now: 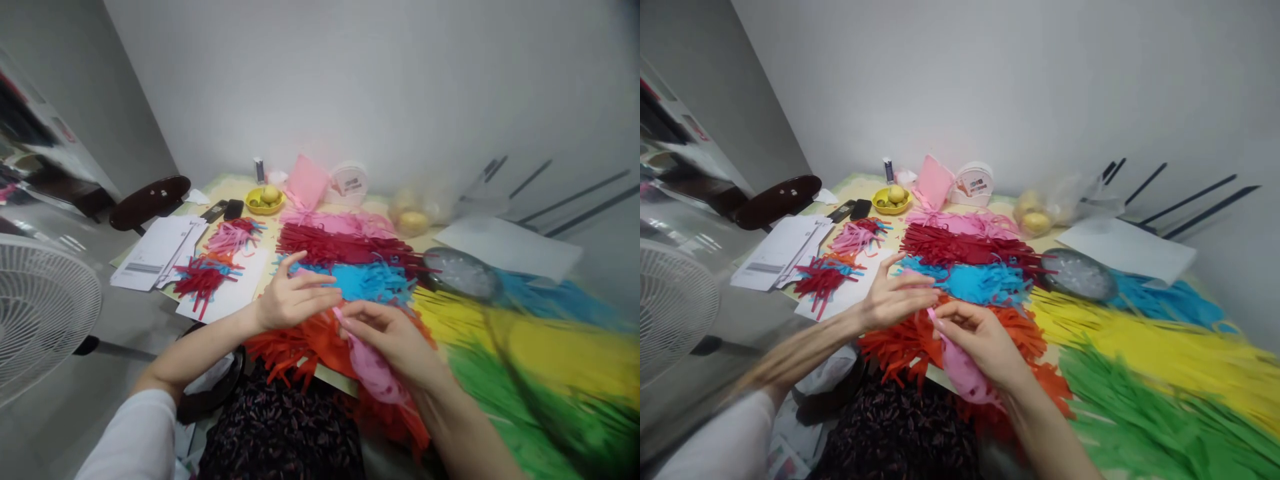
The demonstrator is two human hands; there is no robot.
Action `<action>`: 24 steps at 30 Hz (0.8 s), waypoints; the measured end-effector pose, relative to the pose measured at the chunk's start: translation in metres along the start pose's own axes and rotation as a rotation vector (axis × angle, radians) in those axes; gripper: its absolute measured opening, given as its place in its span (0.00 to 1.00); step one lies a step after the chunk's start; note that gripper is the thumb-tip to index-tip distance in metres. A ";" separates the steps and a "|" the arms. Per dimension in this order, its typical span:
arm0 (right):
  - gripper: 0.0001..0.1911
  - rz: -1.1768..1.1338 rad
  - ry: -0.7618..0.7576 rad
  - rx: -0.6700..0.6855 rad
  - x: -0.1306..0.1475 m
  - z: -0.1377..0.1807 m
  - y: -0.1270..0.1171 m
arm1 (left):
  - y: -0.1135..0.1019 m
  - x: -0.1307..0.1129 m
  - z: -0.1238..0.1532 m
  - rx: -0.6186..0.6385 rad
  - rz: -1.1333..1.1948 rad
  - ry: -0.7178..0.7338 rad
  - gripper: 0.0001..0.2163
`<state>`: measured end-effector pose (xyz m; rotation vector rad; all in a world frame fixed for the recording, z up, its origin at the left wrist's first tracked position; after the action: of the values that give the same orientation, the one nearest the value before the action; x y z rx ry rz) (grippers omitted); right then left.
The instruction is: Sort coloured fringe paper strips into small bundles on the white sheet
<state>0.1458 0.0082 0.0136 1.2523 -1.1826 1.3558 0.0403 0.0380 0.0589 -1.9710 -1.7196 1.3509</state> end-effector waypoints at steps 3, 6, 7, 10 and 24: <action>0.14 -0.021 -0.104 -0.056 0.009 0.000 -0.007 | -0.008 -0.002 -0.002 -0.198 0.079 -0.056 0.07; 0.08 0.032 -0.209 -0.164 0.021 -0.002 -0.020 | -0.011 0.002 -0.006 -0.342 0.276 -0.175 0.08; 0.07 0.058 -0.250 -0.205 0.027 -0.002 -0.025 | -0.009 0.005 -0.007 -0.358 0.363 -0.233 0.08; 0.05 0.120 -0.378 -0.315 0.040 -0.003 -0.032 | 0.002 0.016 -0.015 -0.358 0.591 -0.361 0.10; 0.11 1.166 0.235 -0.579 -0.040 -0.076 -0.272 | -0.041 0.114 -0.016 -0.760 0.764 -0.563 0.12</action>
<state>0.4087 0.1165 -0.0112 -0.1132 -2.0446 1.6541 0.0131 0.1552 0.0390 -3.1430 -2.0047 1.7775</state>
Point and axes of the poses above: each hand's wrist, its own z-axis away from the middle knuckle, its own y-axis out of the palm, x = y × z, the point moved 10 cm from there along -z, towards the middle knuckle, and after that the axes turned 5 degrees about z, right-handed, at the moved point
